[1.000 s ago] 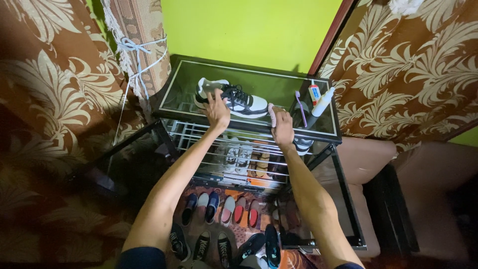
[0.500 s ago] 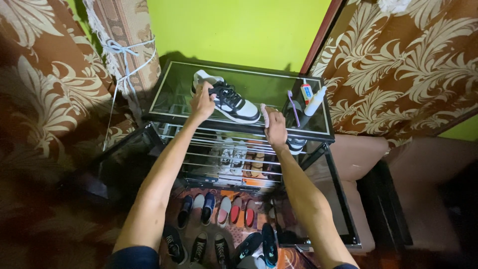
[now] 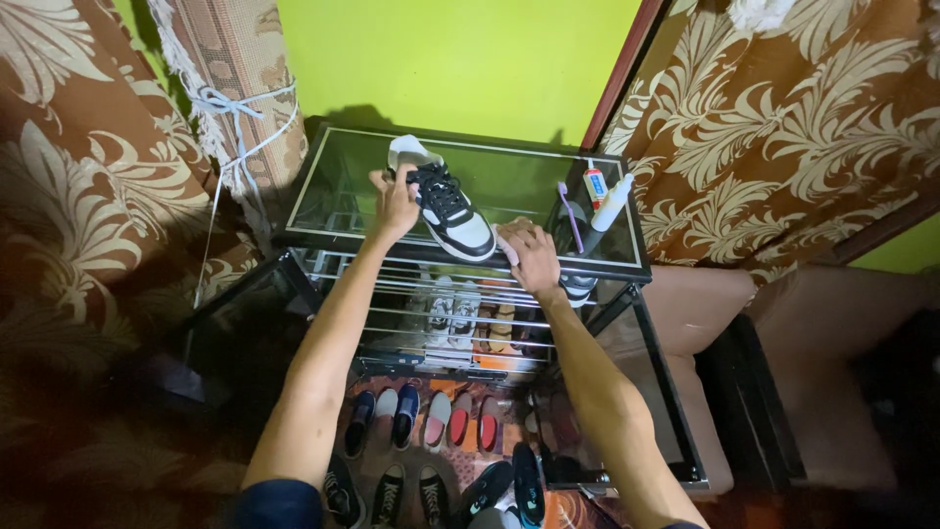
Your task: Cleaning a pair of sneakers with a cloth and organizing them on a shoe rack.
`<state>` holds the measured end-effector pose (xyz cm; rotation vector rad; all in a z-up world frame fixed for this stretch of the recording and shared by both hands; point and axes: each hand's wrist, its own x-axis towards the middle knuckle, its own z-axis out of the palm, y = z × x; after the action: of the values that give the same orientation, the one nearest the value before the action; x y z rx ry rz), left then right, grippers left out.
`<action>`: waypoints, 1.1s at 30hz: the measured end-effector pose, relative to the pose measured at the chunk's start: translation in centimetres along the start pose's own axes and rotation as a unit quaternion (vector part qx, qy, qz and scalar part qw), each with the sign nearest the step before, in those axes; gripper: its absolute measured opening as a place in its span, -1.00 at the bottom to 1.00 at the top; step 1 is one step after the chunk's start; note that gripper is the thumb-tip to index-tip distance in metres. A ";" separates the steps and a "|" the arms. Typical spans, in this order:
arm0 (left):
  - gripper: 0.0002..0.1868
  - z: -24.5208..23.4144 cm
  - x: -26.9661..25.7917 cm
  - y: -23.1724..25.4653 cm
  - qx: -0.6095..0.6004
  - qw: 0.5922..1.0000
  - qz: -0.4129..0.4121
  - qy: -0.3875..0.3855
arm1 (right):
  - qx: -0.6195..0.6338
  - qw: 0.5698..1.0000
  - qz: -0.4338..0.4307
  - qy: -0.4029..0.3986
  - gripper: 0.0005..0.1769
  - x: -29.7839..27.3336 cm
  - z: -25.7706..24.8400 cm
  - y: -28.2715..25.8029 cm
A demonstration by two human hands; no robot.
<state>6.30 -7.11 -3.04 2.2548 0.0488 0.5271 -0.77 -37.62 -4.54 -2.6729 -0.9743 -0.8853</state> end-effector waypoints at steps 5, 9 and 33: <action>-0.60 -1.8 -3.7 5.6 -0.060 0.994 -0.094 -0.006 | 0.005 0.997 -0.072 0.001 -0.44 -1.0 2.6 1.9; -0.44 -1.9 -4.2 7.0 0.005 0.994 -0.103 -0.040 | 0.011 0.996 -0.087 0.006 -0.60 -0.4 1.2 1.2; 0.27 3.7 -0.4 4.6 0.140 0.986 -0.037 -0.080 | 0.022 0.999 0.023 0.035 -0.66 0.1 -0.1 -0.1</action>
<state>6.77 -12.93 -2.06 2.5506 0.1317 0.3127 -0.84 -37.57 -4.38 -2.5972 -0.9036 -0.9311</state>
